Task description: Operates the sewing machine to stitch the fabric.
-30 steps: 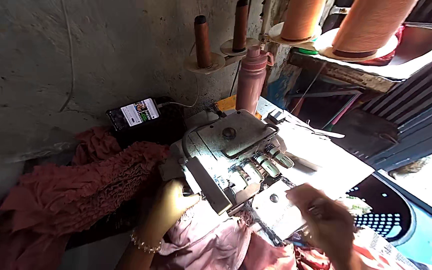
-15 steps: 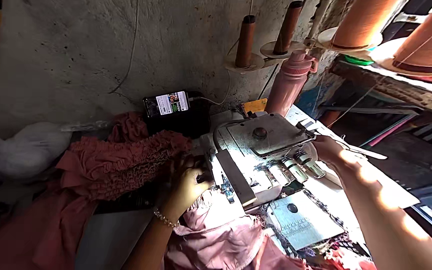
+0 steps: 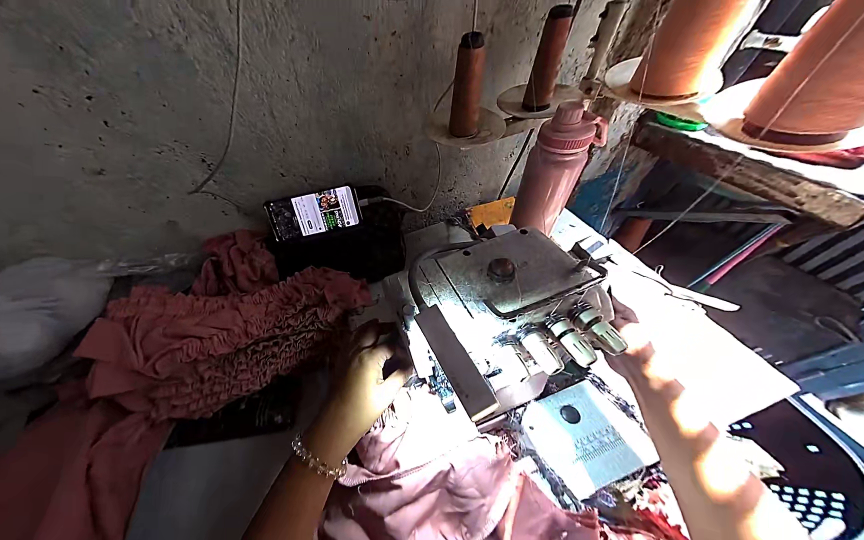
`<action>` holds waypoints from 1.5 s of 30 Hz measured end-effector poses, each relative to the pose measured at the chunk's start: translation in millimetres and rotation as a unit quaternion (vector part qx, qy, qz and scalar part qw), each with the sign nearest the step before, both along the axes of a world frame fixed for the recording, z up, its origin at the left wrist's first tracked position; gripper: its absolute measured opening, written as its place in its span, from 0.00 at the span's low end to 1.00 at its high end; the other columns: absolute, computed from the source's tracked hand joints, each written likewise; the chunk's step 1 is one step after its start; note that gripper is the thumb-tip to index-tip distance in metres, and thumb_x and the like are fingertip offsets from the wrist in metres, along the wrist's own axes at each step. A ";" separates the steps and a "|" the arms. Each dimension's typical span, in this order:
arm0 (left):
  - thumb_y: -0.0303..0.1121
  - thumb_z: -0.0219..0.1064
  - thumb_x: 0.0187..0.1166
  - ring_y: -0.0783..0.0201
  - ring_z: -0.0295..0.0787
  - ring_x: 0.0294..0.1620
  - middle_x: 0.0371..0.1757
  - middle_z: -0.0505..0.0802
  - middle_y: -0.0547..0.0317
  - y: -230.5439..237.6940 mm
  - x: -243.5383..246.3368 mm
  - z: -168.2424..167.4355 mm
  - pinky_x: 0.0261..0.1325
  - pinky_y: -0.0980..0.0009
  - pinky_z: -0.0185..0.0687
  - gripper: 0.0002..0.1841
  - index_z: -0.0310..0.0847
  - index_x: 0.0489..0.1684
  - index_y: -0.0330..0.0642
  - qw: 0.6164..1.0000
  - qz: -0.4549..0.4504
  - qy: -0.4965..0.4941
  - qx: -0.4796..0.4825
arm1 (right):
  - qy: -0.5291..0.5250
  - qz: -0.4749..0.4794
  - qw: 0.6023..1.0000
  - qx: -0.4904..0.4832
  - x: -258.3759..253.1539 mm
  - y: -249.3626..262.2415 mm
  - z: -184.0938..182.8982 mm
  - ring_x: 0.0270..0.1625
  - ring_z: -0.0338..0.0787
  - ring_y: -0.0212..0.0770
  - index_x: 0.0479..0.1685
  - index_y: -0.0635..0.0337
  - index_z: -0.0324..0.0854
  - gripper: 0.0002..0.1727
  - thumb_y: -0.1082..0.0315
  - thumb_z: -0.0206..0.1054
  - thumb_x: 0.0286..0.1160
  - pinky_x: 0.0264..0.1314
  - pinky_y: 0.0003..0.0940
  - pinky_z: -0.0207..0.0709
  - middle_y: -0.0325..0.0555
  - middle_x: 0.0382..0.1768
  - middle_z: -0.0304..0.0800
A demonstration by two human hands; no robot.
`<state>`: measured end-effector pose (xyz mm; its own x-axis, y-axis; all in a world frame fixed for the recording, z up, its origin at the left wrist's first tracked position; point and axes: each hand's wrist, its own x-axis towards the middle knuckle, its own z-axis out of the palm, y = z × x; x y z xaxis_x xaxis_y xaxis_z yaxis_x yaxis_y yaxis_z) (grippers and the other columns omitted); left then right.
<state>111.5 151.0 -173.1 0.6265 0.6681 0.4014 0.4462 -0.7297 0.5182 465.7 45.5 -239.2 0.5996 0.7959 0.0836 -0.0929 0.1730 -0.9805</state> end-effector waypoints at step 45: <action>0.48 0.48 0.82 0.49 0.87 0.56 0.49 0.94 0.52 -83.7 -7.9 -10.6 0.63 0.47 0.64 0.23 0.87 0.34 0.42 0.964 0.156 0.106 0.188 | -0.645 0.047 0.745 0.163 -160.1 -35.1 37.3 0.31 0.88 0.44 0.30 0.49 0.88 0.08 0.65 0.62 0.59 0.21 0.35 0.74 0.43 0.32 0.88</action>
